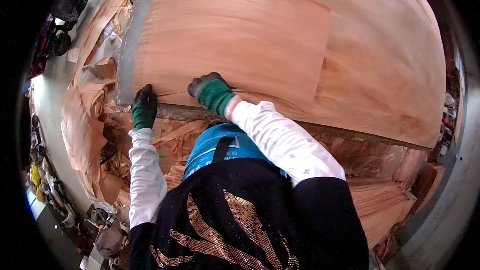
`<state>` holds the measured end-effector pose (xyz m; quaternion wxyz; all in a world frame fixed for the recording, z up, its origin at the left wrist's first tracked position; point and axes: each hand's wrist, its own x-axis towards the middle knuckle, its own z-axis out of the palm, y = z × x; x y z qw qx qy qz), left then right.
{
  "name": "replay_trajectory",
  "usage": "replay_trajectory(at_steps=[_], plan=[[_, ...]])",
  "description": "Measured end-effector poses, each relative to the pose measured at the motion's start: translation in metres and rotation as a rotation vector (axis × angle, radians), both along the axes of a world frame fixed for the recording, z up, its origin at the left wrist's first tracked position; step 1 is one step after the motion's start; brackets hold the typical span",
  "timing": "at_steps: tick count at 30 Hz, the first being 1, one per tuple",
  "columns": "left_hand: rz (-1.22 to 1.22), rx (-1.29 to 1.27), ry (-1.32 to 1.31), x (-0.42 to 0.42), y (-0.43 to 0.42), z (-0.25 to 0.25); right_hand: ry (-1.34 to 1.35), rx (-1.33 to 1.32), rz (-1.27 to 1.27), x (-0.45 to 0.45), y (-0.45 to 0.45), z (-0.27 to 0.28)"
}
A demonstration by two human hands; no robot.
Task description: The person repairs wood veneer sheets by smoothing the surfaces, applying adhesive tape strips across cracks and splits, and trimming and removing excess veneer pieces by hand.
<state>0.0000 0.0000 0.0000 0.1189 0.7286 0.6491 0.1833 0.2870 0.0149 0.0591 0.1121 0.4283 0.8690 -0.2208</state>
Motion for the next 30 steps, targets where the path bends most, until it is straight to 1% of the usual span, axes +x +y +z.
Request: replay_trajectory(at_steps=[2, 3, 5, 6, 8, 9, 11, 13, 14, 15, 17, 19, 20, 23, 26, 28, 29, 30], plan=[[0.118, -0.081, 0.027, 0.004, 0.000, 0.042, 0.061, 0.049, -0.010, -0.005, -0.007, 0.008], [0.160, -0.088, 0.038, 0.057, 0.013, 0.039, -0.012, 0.071, 0.006, 0.033, 0.003, 0.000], [0.247, -0.189, 0.137, 0.092, 0.011, 0.058, -0.086, 0.026, 0.033, 0.036, 0.001, -0.005], [0.288, -0.254, 0.246, 0.084, 0.008, 0.056, -0.014, 0.052, 0.021, 0.025, -0.007, -0.005], [0.292, -0.275, 0.301, 0.081, 0.015, 0.039, 0.042, 0.141, -0.016, 0.033, -0.012, -0.012], [0.287, -0.289, 0.347, 0.077, 0.018, 0.036, 0.144, 0.219, -0.026, 0.033, -0.017, -0.019], [0.318, -0.333, 0.343, 0.083, 0.023, 0.042, 0.126, 0.223, -0.034, 0.065, -0.028, -0.008], [0.325, -0.351, 0.369, 0.090, 0.022, 0.049, 0.052, 0.090, -0.050, 0.105, -0.035, 0.004], [0.312, -0.341, 0.366, 0.090, 0.021, 0.047, 0.096, 0.123, -0.090, 0.127, -0.045, -0.007], [0.303, -0.328, 0.366, 0.086, 0.022, 0.043, 0.114, 0.188, -0.061, 0.147, -0.053, -0.012], [0.297, -0.321, 0.394, 0.079, 0.025, 0.035, 0.221, 0.363, -0.088, 0.191, -0.072, -0.019], [0.301, -0.329, 0.404, 0.080, 0.027, 0.035, 0.189, 0.240, -0.134, 0.223, -0.077, -0.016], [0.306, -0.343, 0.400, 0.081, 0.027, 0.037, 0.328, 0.359, -0.193, 0.240, -0.087, -0.026], [0.300, -0.341, 0.404, 0.078, 0.027, 0.034, 0.168, 0.257, -0.182, 0.280, -0.097, -0.019], [0.290, -0.354, 0.401, 0.087, 0.025, 0.046, 0.023, 0.146, -0.135, 0.311, -0.103, -0.010], [0.289, -0.349, 0.349, 0.083, 0.025, 0.041, -0.098, 0.177, -0.076, 0.343, -0.115, -0.009], [0.305, -0.343, 0.324, 0.076, 0.024, 0.038, -0.121, 0.255, -0.015, 0.354, -0.119, -0.003], [0.341, -0.327, 0.349, 0.072, 0.020, 0.025, -0.306, 0.093, 0.007, 0.350, -0.111, 0.028]])
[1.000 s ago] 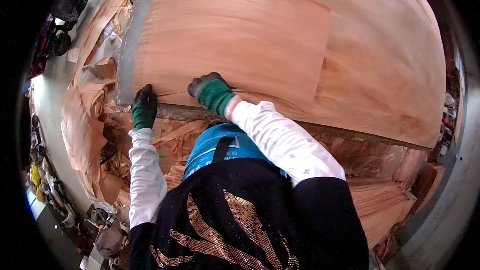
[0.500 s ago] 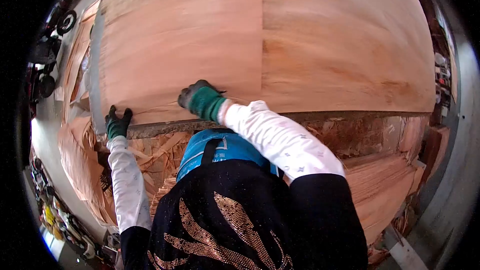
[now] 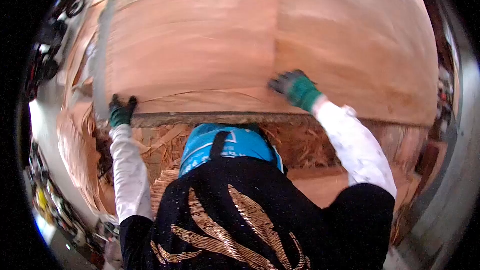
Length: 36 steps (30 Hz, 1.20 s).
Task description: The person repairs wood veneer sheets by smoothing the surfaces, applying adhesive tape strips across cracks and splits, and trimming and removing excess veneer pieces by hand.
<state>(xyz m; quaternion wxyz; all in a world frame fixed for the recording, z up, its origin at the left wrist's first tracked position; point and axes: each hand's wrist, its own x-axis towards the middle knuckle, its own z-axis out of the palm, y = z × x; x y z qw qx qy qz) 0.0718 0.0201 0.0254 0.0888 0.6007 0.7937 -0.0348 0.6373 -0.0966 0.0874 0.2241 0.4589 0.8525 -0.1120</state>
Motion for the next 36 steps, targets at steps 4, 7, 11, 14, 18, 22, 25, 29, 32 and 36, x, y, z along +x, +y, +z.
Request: replay_trajectory(at_steps=[4, 7, 11, 14, 18, 22, 25, 29, 32, 36], plan=[[0.067, 0.015, -0.041, 0.009, -0.009, -0.006, 0.152, 0.025, -0.043, -0.036, 0.038, 0.058], [0.101, 0.104, -0.112, 0.011, -0.017, -0.022, 0.742, 0.225, -0.019, -0.126, 0.087, 0.044], [0.115, 0.200, -0.092, 0.021, -0.024, -0.006, 1.108, 0.201, 0.117, -0.316, 0.162, 0.008], [0.160, 0.159, -0.160, 0.017, -0.022, -0.005, 0.862, 0.105, 0.223, -0.431, 0.194, 0.014], [0.221, 0.295, -0.262, 0.017, -0.020, -0.024, 0.559, 0.022, 0.350, -0.506, 0.223, -0.020], [0.242, 0.310, -0.267, 0.016, -0.015, -0.026, 0.475, 0.024, 0.453, -0.506, 0.230, -0.022], [0.164, 0.299, -0.222, 0.009, -0.019, -0.032, 0.413, -0.033, 0.375, -0.480, 0.223, -0.025], [0.087, 0.296, -0.135, 0.008, -0.025, -0.032, 0.498, 0.134, 0.231, -0.373, 0.192, -0.034], [0.059, 0.260, -0.177, 0.011, -0.015, -0.015, 0.303, 0.075, 0.163, -0.291, 0.174, -0.029], [0.037, -0.043, -0.104, 0.002, -0.004, -0.007, 0.374, 0.227, 0.172, -0.241, 0.146, -0.036]])
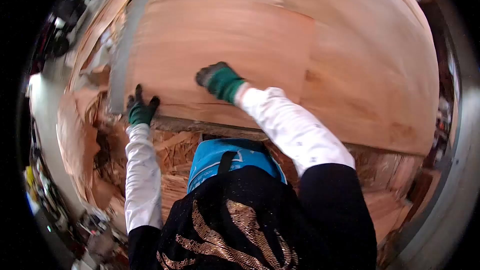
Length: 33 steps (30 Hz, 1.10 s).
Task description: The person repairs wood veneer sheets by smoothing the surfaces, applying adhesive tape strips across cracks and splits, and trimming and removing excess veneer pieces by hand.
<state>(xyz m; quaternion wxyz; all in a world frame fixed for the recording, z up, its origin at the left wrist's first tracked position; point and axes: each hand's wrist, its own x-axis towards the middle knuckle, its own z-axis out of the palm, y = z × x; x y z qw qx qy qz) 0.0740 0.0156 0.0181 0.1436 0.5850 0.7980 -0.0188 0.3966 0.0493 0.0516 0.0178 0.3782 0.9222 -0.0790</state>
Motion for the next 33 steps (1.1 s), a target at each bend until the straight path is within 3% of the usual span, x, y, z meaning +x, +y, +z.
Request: replay_trajectory(at_steps=[4, 7, 9, 10, 14, 15, 20, 24, 25, 27, 29, 30, 33], plan=[[-0.040, -0.030, 0.027, -0.010, 0.009, -0.003, 0.118, 0.094, -0.093, -0.002, -0.011, -0.003], [-0.081, 0.045, 0.054, -0.008, 0.010, -0.001, -0.032, 0.092, -0.163, 0.033, -0.035, 0.015], [-0.097, 0.030, 0.044, -0.005, 0.012, 0.003, 0.025, 0.125, -0.177, 0.076, -0.050, -0.011], [-0.099, 0.016, 0.040, -0.007, 0.013, 0.004, 0.202, 0.146, -0.208, 0.102, -0.065, -0.010], [-0.111, 0.018, 0.045, -0.018, 0.017, -0.009, 0.081, 0.049, -0.437, 0.186, -0.130, -0.029], [-0.119, 0.028, 0.048, -0.019, 0.019, -0.010, 0.003, 0.023, -0.468, 0.198, -0.146, -0.010], [-0.090, -0.020, 0.056, -0.017, 0.025, -0.005, -0.136, -0.064, -0.700, 0.188, -0.179, -0.002], [-0.094, -0.012, 0.091, -0.018, 0.025, -0.006, -0.045, -0.092, -0.752, 0.197, -0.210, -0.005], [-0.083, -0.034, 0.073, -0.016, 0.024, -0.006, 0.005, 0.016, -0.701, 0.204, -0.224, -0.003], [-0.053, -0.064, 0.033, -0.013, 0.022, -0.004, -0.070, -0.182, -0.788, 0.209, -0.225, 0.004], [-0.034, -0.039, 0.074, -0.009, 0.020, -0.005, 0.035, -0.243, -0.845, 0.208, -0.212, 0.035], [-0.008, -0.018, 0.062, -0.004, 0.016, -0.003, 0.182, -0.150, -0.872, 0.210, -0.206, 0.033], [0.005, 0.085, 0.019, -0.011, 0.014, -0.018, 0.828, -0.190, -0.973, 0.178, -0.159, 0.066]])
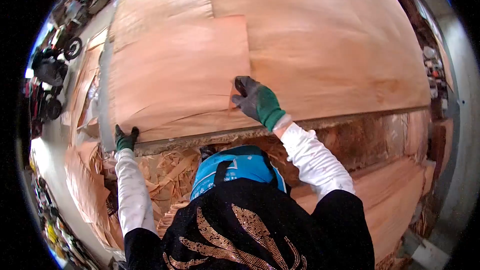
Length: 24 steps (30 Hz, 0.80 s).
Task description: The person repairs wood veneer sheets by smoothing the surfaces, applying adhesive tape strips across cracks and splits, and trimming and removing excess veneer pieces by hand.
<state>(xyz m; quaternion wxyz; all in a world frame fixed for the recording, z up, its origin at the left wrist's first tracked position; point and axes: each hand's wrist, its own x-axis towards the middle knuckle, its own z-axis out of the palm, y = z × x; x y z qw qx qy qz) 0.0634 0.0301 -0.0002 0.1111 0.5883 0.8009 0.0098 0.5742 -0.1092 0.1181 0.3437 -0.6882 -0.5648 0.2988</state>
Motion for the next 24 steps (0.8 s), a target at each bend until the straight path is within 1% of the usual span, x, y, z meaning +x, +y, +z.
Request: replay_trajectory(at_steps=[1, 2, 4, 6, 7, 10, 12, 13, 14, 15, 16, 17, 19, 20, 22, 24], plan=[[0.002, 0.016, -0.086, -0.003, -0.002, -0.002, 0.010, 0.045, 0.055, -0.015, 0.021, 0.003], [-0.033, 0.037, -0.085, -0.006, -0.005, -0.005, 0.069, -0.082, 0.115, -0.031, 0.040, 0.008], [0.004, -0.005, -0.023, -0.009, -0.005, -0.017, 0.075, -0.031, 0.307, -0.062, 0.080, -0.017], [0.062, -0.089, -0.017, 0.017, -0.012, 0.019, 0.065, -0.237, 0.438, -0.089, 0.121, -0.015], [0.059, -0.084, -0.032, 0.016, -0.013, 0.019, 0.052, -0.344, 0.500, -0.099, 0.139, -0.014], [0.062, -0.041, -0.018, 0.016, -0.013, 0.012, 0.399, -0.521, 0.483, -0.123, 0.185, -0.032], [0.069, -0.027, -0.027, 0.015, -0.014, 0.012, -0.189, -0.276, 0.699, -0.128, 0.215, -0.042], [0.069, -0.028, -0.032, 0.017, -0.015, 0.014, -0.414, -0.126, 0.716, -0.125, 0.243, -0.077], [0.074, -0.009, -0.038, 0.019, -0.017, 0.015, -0.428, -0.124, 0.488, -0.119, 0.269, -0.083], [0.078, -0.001, -0.051, 0.020, -0.019, 0.017, -0.176, 0.127, 0.281, -0.101, 0.292, -0.120], [0.076, 0.004, -0.063, 0.020, -0.020, 0.018, -0.136, 0.248, 0.198, -0.089, 0.304, -0.121], [0.079, -0.020, -0.031, 0.018, -0.018, 0.013, -0.164, 0.244, 0.290, -0.101, 0.295, -0.107], [0.101, -0.033, -0.058, 0.025, -0.018, 0.025, -0.222, 0.255, 0.478, -0.140, 0.247, -0.050], [0.113, -0.035, -0.070, 0.028, -0.018, 0.031, -0.249, 0.266, 0.572, -0.160, 0.221, -0.036], [0.126, -0.020, -0.089, 0.024, -0.020, 0.029, -0.093, 0.050, 0.737, -0.192, 0.171, -0.038], [0.123, -0.007, -0.113, 0.022, -0.019, 0.023, -0.260, -0.175, 0.870, -0.221, 0.159, -0.074]])
